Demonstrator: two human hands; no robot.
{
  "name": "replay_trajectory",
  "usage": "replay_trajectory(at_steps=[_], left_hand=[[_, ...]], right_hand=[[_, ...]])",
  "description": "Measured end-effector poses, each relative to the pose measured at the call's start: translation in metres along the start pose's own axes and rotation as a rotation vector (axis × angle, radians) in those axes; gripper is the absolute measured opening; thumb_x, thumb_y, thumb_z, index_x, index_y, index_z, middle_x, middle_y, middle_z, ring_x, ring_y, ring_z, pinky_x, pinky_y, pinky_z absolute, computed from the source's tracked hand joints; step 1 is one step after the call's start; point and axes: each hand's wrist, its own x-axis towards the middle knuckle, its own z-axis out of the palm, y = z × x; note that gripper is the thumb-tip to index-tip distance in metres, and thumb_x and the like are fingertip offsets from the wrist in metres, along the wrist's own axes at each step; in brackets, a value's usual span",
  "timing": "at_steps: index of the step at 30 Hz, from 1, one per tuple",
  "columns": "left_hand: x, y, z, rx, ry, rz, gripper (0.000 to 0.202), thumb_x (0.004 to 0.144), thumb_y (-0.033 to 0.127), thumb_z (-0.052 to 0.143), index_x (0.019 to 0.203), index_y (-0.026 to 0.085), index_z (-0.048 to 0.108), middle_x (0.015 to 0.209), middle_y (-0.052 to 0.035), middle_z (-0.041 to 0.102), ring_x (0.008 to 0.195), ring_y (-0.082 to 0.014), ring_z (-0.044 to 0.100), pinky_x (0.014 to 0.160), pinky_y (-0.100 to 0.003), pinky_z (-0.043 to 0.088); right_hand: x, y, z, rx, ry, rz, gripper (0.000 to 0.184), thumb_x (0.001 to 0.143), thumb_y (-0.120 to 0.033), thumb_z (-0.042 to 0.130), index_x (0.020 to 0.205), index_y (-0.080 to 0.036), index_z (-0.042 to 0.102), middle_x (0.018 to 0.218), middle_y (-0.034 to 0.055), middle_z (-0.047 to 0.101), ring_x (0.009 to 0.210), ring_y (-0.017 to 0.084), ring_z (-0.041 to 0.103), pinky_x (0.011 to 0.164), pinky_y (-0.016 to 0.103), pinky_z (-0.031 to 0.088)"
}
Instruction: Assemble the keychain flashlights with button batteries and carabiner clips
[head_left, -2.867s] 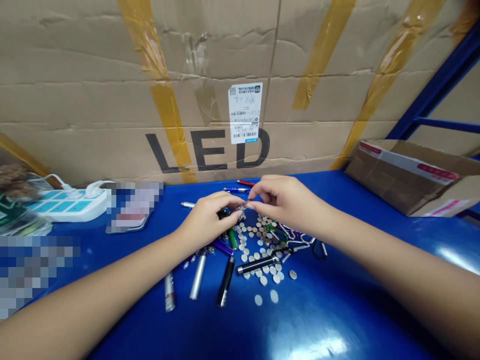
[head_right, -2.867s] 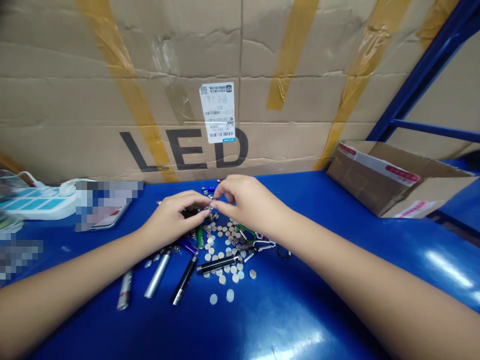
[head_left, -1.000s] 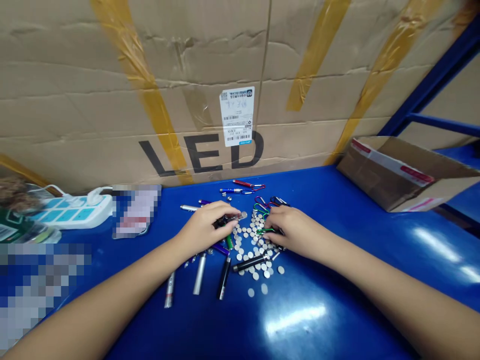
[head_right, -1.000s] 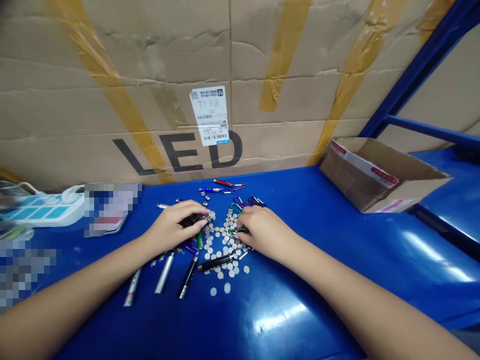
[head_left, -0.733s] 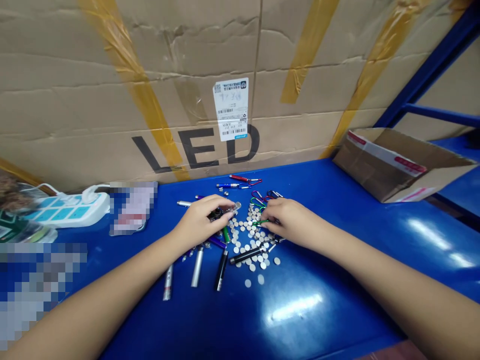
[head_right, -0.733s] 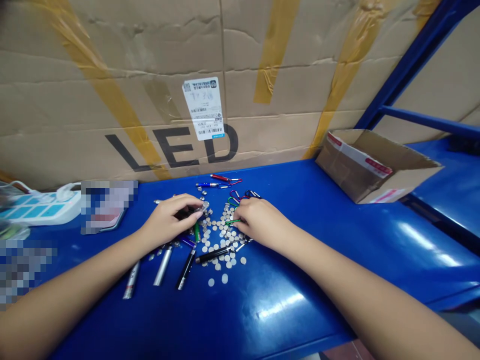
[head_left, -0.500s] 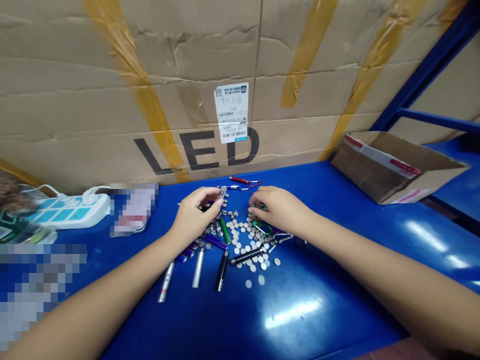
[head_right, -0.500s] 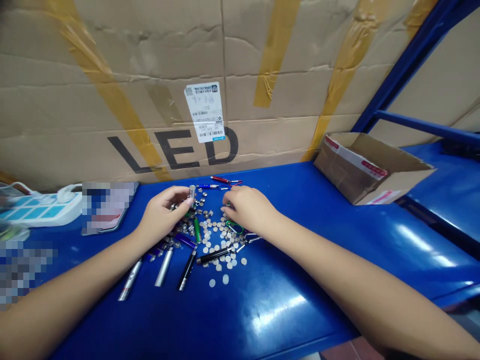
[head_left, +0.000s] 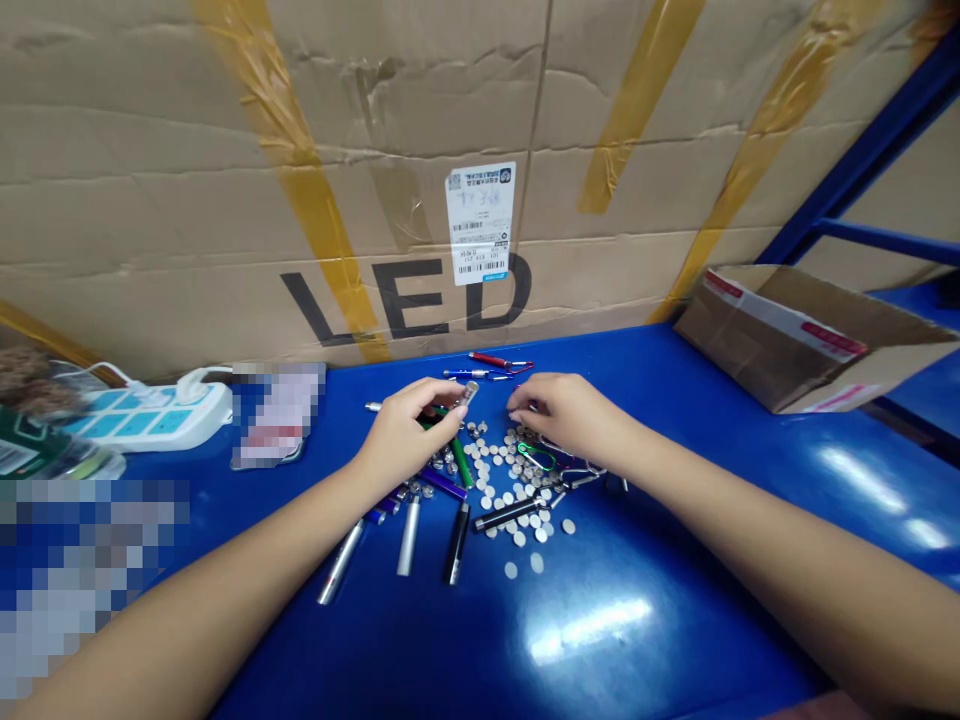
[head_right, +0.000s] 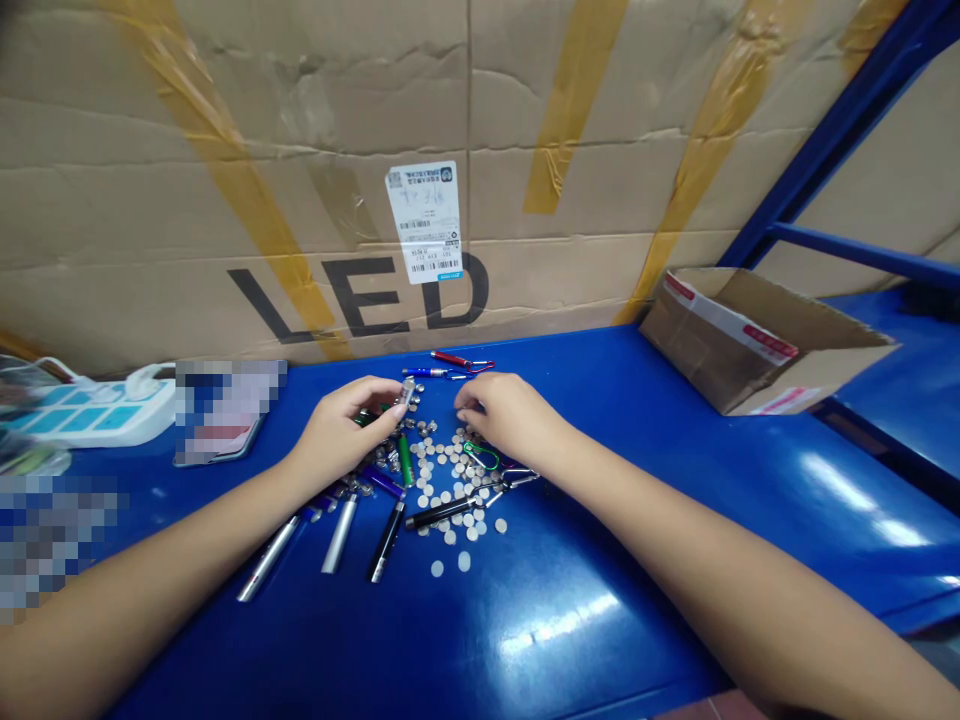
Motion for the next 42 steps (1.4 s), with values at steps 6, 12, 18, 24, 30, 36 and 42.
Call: replay_trajectory(at_steps=[6, 12, 18, 24, 30, 36, 42], left_hand=[[-0.002, 0.0, 0.002, 0.015, -0.113, 0.198, 0.016, 0.084, 0.02, 0.058, 0.097, 0.018, 0.066, 0.094, -0.0054, 0.07, 0.086, -0.0164, 0.065, 0.081, -0.033, 0.054], [-0.003, 0.001, 0.001, 0.018, -0.132, 0.298, 0.019, 0.085, 0.019, 0.057, 0.101, 0.017, 0.066, 0.091, -0.0067, 0.068, 0.084, -0.016, 0.064, 0.077, -0.031, 0.053], [-0.002, 0.008, -0.005, -0.082, -0.199, 0.142, 0.023, 0.09, 0.024, 0.053, 0.107, 0.019, 0.066, 0.091, -0.0053, 0.069, 0.072, -0.0135, 0.066, 0.071, -0.028, 0.055], [-0.003, 0.014, -0.003, -0.38, -0.375, -0.159, 0.025, 0.094, 0.031, 0.049, 0.108, 0.019, 0.065, 0.073, -0.0019, 0.072, 0.062, -0.0127, 0.067, 0.053, -0.021, 0.053], [-0.005, 0.012, -0.008, 0.021, -0.172, 0.293, 0.021, 0.09, 0.022, 0.057, 0.107, 0.02, 0.068, 0.092, -0.0041, 0.075, 0.085, -0.0162, 0.071, 0.076, -0.027, 0.057], [-0.006, 0.007, -0.02, 0.26, -0.15, 0.717, 0.031, 0.09, 0.011, 0.055, 0.117, 0.024, 0.062, 0.117, -0.0064, 0.069, 0.103, -0.0175, 0.067, 0.08, -0.031, 0.053], [-0.002, 0.015, -0.01, 0.058, -0.047, 0.322, 0.015, 0.085, 0.02, 0.065, 0.098, 0.021, 0.071, 0.096, -0.004, 0.075, 0.088, -0.0155, 0.071, 0.078, -0.026, 0.058]], right_hand=[[-0.012, -0.016, -0.012, 0.417, 0.248, -0.052, 0.01, 0.083, -0.024, 0.062, 0.087, -0.02, 0.07, 0.087, 0.0016, 0.069, 0.069, 0.011, 0.059, 0.063, 0.026, 0.046], [-0.016, -0.019, -0.006, 0.332, 0.239, -0.13, 0.008, 0.081, -0.019, 0.063, 0.089, -0.018, 0.062, 0.081, -0.0004, 0.066, 0.062, 0.009, 0.054, 0.058, 0.024, 0.042], [-0.019, -0.014, -0.005, 0.201, 0.246, -0.203, 0.005, 0.085, -0.021, 0.059, 0.088, -0.019, 0.056, 0.083, 0.0006, 0.064, 0.068, 0.01, 0.055, 0.062, 0.024, 0.041], [-0.021, -0.011, -0.003, 0.235, 0.245, -0.291, 0.003, 0.086, -0.018, 0.055, 0.085, -0.021, 0.054, 0.085, 0.0019, 0.064, 0.077, 0.013, 0.058, 0.069, 0.027, 0.045], [-0.019, -0.016, -0.001, 0.742, 0.129, 0.013, 0.014, 0.076, -0.021, 0.065, 0.082, -0.02, 0.053, 0.075, -0.001, 0.061, 0.065, 0.01, 0.055, 0.062, 0.026, 0.047], [-0.016, -0.017, 0.008, 1.333, -0.169, 0.37, 0.026, 0.067, -0.02, 0.073, 0.081, -0.018, 0.051, 0.063, -0.0049, 0.057, 0.058, 0.007, 0.054, 0.055, 0.021, 0.044], [-0.017, -0.019, 0.005, 0.83, 0.101, 0.053, 0.012, 0.077, -0.024, 0.067, 0.086, -0.018, 0.061, 0.074, 0.0002, 0.065, 0.069, 0.012, 0.06, 0.065, 0.027, 0.048]])
